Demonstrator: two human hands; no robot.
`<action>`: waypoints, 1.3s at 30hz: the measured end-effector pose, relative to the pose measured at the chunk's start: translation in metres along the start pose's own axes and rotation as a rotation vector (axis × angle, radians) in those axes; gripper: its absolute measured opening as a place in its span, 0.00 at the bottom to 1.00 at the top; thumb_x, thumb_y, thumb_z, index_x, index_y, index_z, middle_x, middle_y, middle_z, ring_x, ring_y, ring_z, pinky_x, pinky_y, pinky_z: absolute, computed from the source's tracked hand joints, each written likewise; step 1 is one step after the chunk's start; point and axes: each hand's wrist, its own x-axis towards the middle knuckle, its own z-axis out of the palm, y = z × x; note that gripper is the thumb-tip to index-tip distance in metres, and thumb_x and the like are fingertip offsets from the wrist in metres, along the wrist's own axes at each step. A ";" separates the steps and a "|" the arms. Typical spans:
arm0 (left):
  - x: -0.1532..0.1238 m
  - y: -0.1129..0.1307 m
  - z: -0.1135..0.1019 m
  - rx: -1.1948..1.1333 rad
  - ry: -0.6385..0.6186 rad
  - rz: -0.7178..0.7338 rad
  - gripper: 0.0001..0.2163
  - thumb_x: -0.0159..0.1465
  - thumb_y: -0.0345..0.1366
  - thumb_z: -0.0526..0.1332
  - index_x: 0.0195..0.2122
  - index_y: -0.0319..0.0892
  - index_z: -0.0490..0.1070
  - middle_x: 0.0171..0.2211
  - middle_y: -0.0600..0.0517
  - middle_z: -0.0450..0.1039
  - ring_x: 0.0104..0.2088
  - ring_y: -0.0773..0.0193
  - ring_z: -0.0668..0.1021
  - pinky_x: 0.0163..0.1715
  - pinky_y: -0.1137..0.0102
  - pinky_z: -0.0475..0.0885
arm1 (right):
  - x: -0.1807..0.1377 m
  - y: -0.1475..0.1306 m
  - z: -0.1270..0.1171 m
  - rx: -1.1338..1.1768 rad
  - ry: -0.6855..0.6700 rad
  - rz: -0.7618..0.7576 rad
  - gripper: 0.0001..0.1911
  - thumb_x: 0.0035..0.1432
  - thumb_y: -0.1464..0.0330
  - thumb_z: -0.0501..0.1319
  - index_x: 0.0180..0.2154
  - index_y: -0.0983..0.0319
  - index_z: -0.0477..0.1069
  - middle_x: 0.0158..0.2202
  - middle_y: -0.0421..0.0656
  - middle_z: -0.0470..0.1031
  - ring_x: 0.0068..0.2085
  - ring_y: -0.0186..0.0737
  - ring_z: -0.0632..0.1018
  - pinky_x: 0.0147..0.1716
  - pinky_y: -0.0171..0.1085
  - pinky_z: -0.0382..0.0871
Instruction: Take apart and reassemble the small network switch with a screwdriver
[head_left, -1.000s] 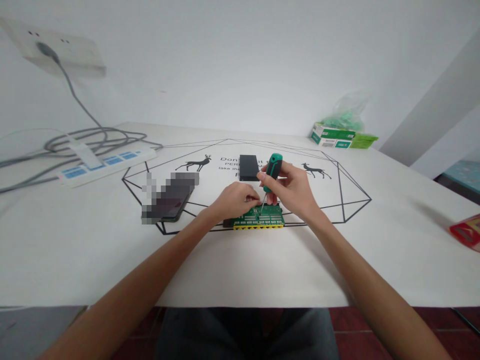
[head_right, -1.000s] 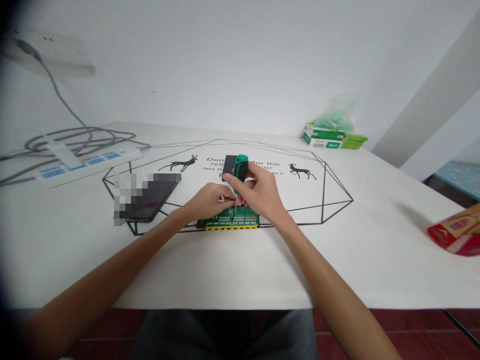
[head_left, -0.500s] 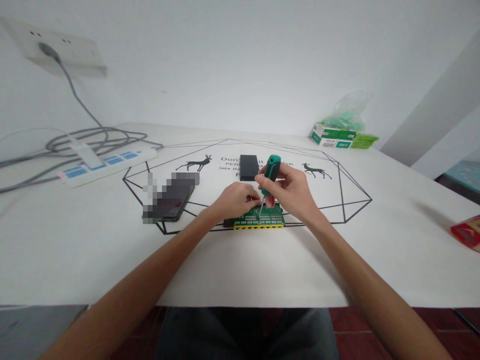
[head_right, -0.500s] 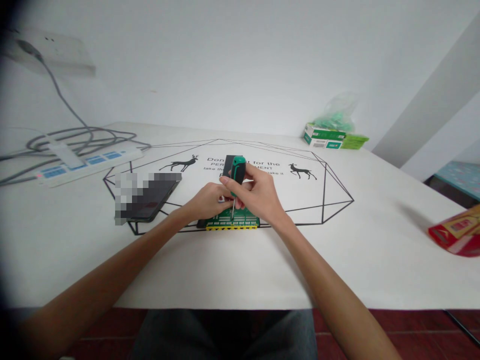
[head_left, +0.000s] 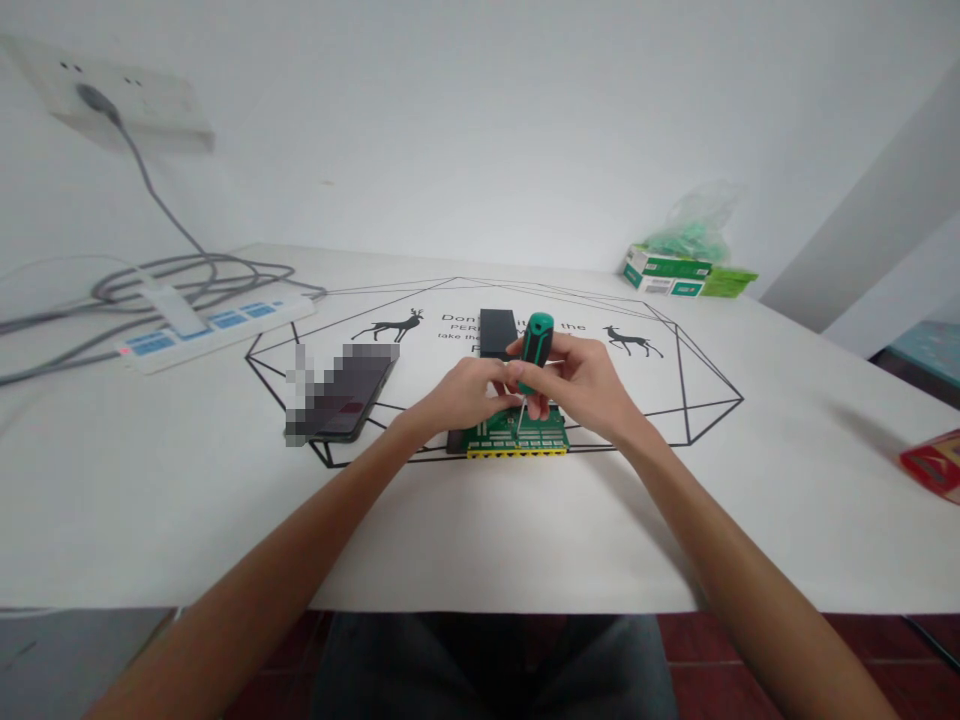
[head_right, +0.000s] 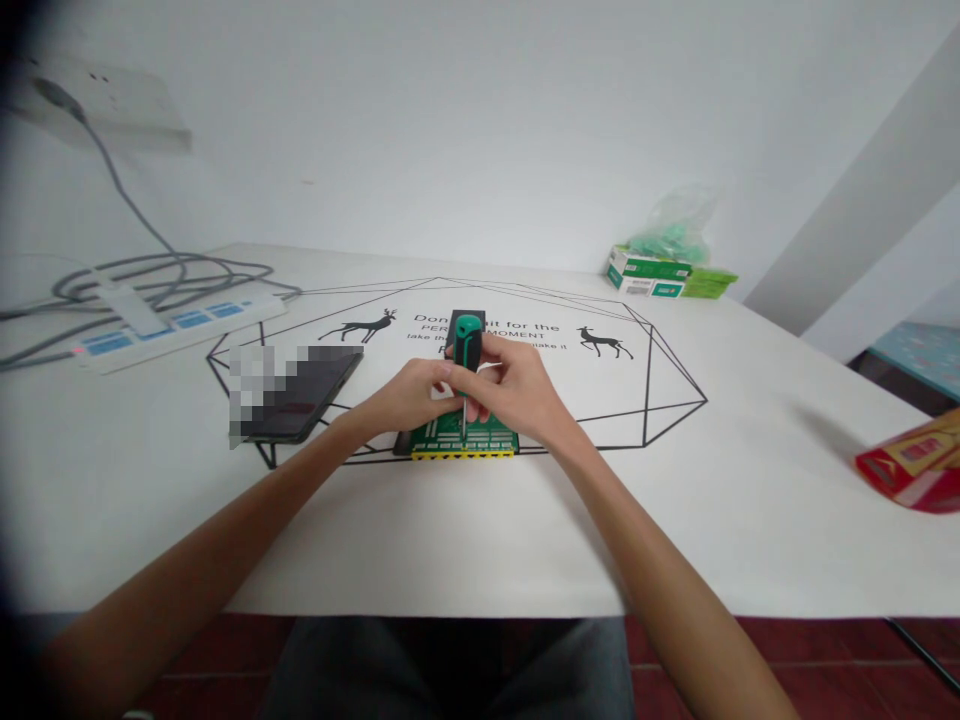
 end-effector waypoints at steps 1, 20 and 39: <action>0.000 0.002 -0.004 -0.038 0.001 -0.008 0.06 0.60 0.33 0.62 0.30 0.41 0.79 0.31 0.51 0.81 0.33 0.65 0.78 0.35 0.72 0.71 | 0.000 0.000 0.000 0.006 -0.016 0.004 0.16 0.54 0.57 0.68 0.38 0.62 0.73 0.19 0.35 0.71 0.19 0.34 0.74 0.19 0.34 0.67; -0.004 0.011 -0.026 -0.433 -0.343 0.109 0.05 0.62 0.34 0.65 0.37 0.45 0.81 0.40 0.50 0.82 0.44 0.62 0.81 0.50 0.66 0.72 | -0.002 -0.010 0.001 0.121 -0.096 0.068 0.21 0.54 0.52 0.67 0.41 0.62 0.73 0.24 0.38 0.74 0.20 0.32 0.75 0.17 0.33 0.63; -0.003 0.010 -0.021 -0.445 -0.278 0.086 0.03 0.61 0.35 0.67 0.35 0.43 0.81 0.37 0.51 0.82 0.41 0.63 0.81 0.49 0.64 0.74 | -0.002 -0.011 0.003 0.099 -0.092 0.104 0.24 0.52 0.50 0.67 0.41 0.61 0.72 0.21 0.36 0.72 0.20 0.33 0.74 0.19 0.35 0.67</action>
